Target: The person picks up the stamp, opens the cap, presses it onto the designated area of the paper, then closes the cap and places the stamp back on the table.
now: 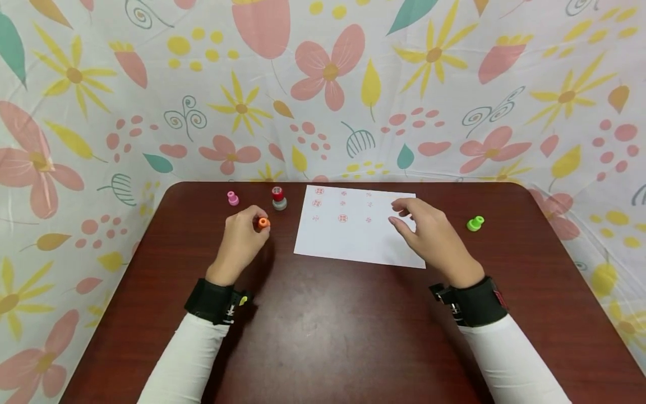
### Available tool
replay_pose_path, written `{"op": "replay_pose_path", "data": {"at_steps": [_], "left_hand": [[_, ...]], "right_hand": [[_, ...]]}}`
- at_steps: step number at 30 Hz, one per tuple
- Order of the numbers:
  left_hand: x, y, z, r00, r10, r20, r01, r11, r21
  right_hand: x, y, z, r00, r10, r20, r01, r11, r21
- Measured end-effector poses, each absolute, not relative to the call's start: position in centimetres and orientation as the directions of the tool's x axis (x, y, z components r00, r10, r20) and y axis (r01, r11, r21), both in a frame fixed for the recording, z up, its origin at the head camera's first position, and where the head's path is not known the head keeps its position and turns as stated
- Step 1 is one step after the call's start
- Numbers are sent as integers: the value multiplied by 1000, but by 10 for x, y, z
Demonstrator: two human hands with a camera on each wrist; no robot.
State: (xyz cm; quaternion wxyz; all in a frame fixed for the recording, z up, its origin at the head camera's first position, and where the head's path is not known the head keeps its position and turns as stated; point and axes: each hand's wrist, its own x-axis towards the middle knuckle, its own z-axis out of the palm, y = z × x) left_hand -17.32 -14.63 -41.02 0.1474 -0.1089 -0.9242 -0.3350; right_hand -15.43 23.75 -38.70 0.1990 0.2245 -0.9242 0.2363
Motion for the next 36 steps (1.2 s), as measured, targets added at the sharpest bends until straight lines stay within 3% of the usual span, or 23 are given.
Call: {"op": "replay_pose_path", "data": {"at_steps": [12, 20, 36], "left_hand": [[-197, -193, -425, -976, 135, 168, 201, 856, 477], [-204, -217, -432, -991, 111, 78, 135, 867, 479], [-206, -229, -448, -992, 104, 66, 123, 869, 479]], "right_hand": [[-168, 276, -375, -832, -370, 413, -476, 858, -192], [-174, 303, -359, -843, -393, 367, -469, 871, -147], [-203, 346, -346, -852, -438, 288, -467, 883, -37]]}}
